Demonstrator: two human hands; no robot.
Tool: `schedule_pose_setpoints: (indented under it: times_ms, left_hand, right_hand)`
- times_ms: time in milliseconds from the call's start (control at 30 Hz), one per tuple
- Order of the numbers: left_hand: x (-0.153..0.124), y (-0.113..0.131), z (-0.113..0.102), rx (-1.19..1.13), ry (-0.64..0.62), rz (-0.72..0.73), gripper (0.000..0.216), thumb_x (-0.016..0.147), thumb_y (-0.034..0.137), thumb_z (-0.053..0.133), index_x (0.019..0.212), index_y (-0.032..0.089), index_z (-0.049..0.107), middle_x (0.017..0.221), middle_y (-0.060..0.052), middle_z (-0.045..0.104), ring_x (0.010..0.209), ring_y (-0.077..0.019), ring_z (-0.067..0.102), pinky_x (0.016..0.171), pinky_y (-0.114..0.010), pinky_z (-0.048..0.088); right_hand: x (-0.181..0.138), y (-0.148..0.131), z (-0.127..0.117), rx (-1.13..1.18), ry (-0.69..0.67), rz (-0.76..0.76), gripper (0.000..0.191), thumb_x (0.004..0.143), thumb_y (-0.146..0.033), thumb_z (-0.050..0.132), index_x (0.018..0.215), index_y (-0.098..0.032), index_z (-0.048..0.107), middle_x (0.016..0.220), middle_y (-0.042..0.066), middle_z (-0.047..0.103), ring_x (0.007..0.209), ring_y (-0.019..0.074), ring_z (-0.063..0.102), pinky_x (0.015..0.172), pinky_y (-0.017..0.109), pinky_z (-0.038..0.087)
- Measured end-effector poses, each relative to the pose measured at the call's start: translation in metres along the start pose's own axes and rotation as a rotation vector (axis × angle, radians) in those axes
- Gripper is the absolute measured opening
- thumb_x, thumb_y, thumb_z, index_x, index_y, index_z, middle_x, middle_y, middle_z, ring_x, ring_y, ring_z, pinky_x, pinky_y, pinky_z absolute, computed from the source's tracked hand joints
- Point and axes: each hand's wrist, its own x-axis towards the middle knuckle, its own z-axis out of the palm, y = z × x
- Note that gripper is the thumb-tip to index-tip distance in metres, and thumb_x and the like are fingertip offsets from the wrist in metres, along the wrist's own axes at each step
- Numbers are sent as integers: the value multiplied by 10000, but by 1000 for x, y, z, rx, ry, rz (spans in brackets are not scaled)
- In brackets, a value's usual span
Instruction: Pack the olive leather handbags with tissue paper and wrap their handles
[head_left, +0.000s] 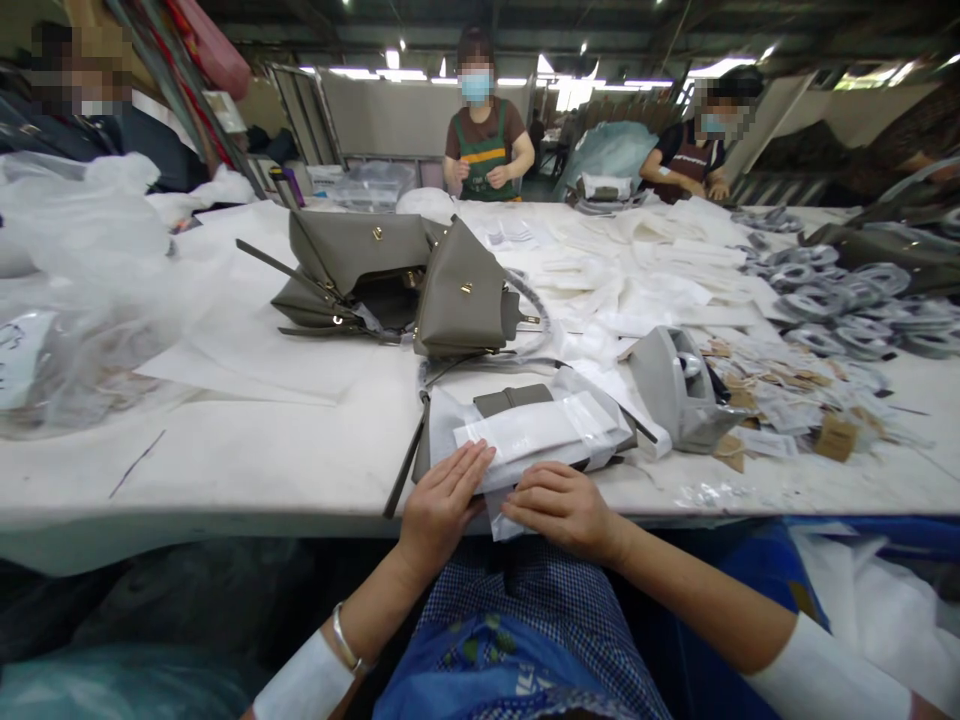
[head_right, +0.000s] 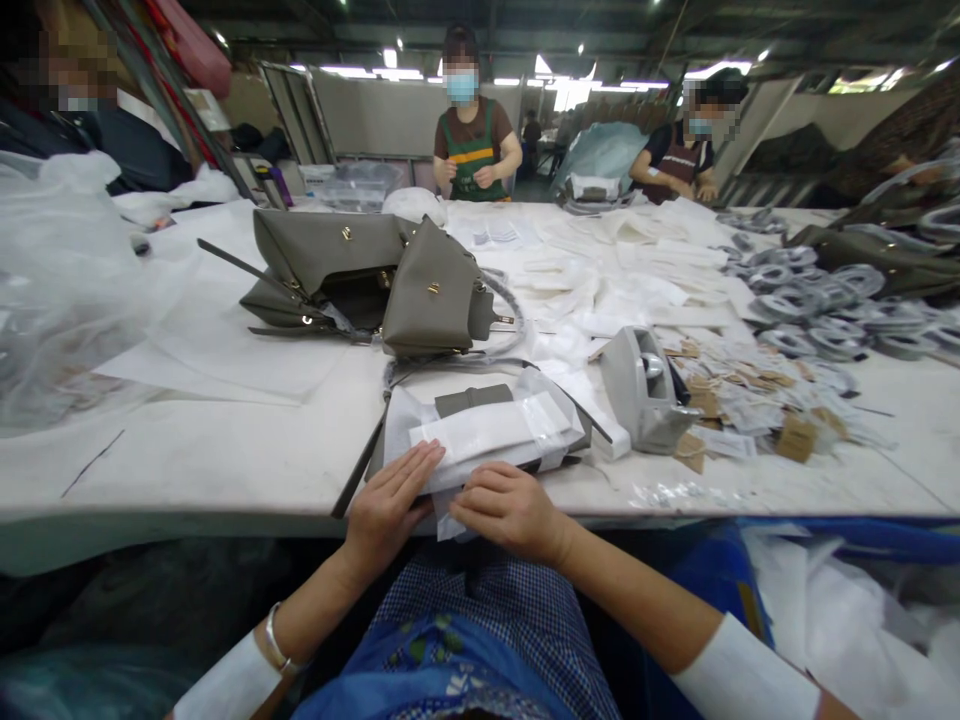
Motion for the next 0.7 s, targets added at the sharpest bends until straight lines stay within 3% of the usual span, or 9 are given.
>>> schedule_pose_setpoints:
  times_ms: [167,300,433,567,700]
  left_hand:
    - [7,7,-16,-61,-119,-82,625,847,94,603,1438,220,442,1464,-54,509,1354,-236,463,1135,-392,430]
    - [16,16,-33,-146,-220,-146,632,858,267,649,1446,210,427,1474,-75,489,1355,-253,451,1140,-408,419]
    - [16,14,-24,-81,-131,-147,502,921,309,622,1399,229,489,1388,-68,577,1285,-237,526,1090,-397,472]
    - [8,7,-7,-28,-50,-90,495,936,181,572,1419,226,473,1387,-70,584,1277,-232,542,1080,-399,487]
    - [5,8,-3,-22,-16,-98,516,929,130,570,1425,231,469,1383,-61,589,1278,-228,543,1084,-395,480]
  right_hand:
    - [-3,9,7,-62,-5,-68,189,902,-154,643,1087,-184,667,867,6,739,859,134,655,836,303,521]
    - [-3,11,8,-89,5,-88,160,895,-161,659,1053,-180,677,884,3,742,859,134,652,848,303,527]
    - [-2,11,7,-94,9,-96,139,897,-155,657,1031,-179,679,905,4,741,865,132,653,847,308,535]
    - [-9,8,2,-89,-25,-105,163,915,-137,628,1063,-188,674,920,-2,745,874,118,664,975,344,514]
    - [-34,-5,-5,-94,-77,-19,225,941,-150,597,1152,-197,661,1014,19,757,983,135,668,1057,387,470]
